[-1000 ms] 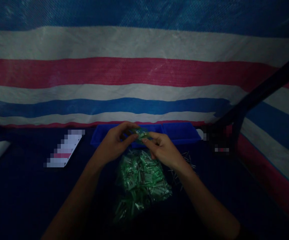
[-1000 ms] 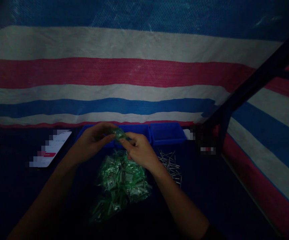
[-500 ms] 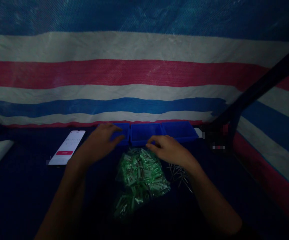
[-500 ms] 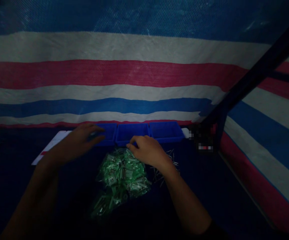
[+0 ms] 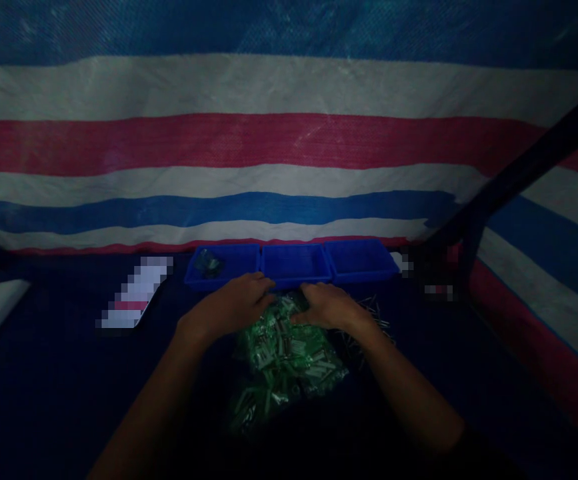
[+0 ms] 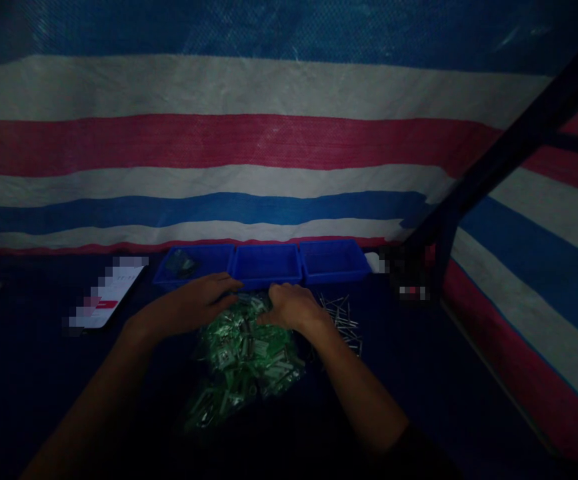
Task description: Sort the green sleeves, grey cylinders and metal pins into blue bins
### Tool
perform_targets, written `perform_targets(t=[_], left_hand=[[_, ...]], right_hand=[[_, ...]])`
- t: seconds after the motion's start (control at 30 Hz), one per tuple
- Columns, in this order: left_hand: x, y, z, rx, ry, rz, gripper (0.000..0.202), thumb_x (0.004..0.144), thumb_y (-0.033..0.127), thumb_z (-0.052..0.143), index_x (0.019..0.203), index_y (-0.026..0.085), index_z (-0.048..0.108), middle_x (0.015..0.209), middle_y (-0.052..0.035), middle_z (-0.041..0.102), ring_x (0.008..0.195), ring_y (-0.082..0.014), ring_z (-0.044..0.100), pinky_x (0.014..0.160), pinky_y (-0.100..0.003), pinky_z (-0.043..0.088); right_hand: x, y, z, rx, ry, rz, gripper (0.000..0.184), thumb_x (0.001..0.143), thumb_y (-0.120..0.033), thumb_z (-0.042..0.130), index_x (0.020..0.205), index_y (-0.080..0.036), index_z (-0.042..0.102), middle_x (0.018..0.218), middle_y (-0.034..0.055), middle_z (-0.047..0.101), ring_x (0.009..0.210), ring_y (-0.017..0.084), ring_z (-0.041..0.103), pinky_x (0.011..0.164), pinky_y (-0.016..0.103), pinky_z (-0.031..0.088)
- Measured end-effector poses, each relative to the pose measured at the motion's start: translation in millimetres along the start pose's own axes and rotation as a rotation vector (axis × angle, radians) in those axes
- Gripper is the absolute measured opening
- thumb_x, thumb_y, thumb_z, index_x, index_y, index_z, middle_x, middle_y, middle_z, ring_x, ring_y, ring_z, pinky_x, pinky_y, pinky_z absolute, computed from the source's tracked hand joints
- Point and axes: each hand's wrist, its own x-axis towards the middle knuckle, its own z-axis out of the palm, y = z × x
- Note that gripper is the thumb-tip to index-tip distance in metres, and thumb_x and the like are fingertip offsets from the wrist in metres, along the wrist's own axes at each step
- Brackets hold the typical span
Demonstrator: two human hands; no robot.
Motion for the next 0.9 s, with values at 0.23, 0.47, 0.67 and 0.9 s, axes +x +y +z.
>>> perform_targets(t=[0.23, 0.47, 0.67, 0.9], left_hand=[[0, 1, 0.8, -0.053, 0.035, 0.026, 0.032, 0.089, 0.027, 0.036, 0.112, 0.016, 0.055, 0.106, -0.0088, 0.060, 0.099, -0.0195, 0.054, 0.087, -0.033, 0.040], [3, 2, -1.2, -0.396, 0.095, -0.199, 0.050, 0.088, 0.051, 0.028, 0.078, 0.017, 0.063, 0.074, -0.0038, 0.063, 0.069, -0.0173, 0.058, 0.063, -0.028, 0.041], [10, 1, -5.6, -0.901, 0.282, -0.279, 0.034, 0.079, 0.047, 0.047, 0.077, 0.017, 0.063, 0.064, -0.0020, 0.060, 0.058, -0.0139, 0.053, 0.055, -0.025, 0.037], [17, 2, 2.1, -0.963, 0.590, -0.202, 0.031, 0.072, 0.022, 0.058, 0.103, 0.018, 0.053, 0.074, 0.0003, 0.059, 0.068, -0.0131, 0.055, 0.063, -0.026, 0.041]], right_hand=[[-3, -4, 1, 0.051, 0.190, -0.050, 0.027, 0.072, -0.041, 0.060, 0.087, -0.018, 0.060, 0.082, 0.0090, 0.065, 0.073, 0.023, 0.060, 0.056, 0.030, 0.035], [-23, -5, -23, 0.234, 0.353, -0.142, 0.013, 0.073, -0.031, 0.061, 0.072, -0.020, 0.055, 0.058, -0.0017, 0.055, 0.052, 0.011, 0.048, 0.048, 0.025, 0.026], [-21, -13, -21, 0.280, 0.637, -0.217, 0.015, 0.073, -0.023, 0.061, 0.066, -0.019, 0.048, 0.064, -0.0015, 0.052, 0.057, 0.011, 0.048, 0.052, 0.026, 0.032], [-9, -19, -9, 0.563, 0.822, -0.288, 0.012, 0.073, -0.014, 0.053, 0.083, -0.020, 0.055, 0.087, 0.0047, 0.057, 0.084, 0.019, 0.055, 0.069, 0.033, 0.044]])
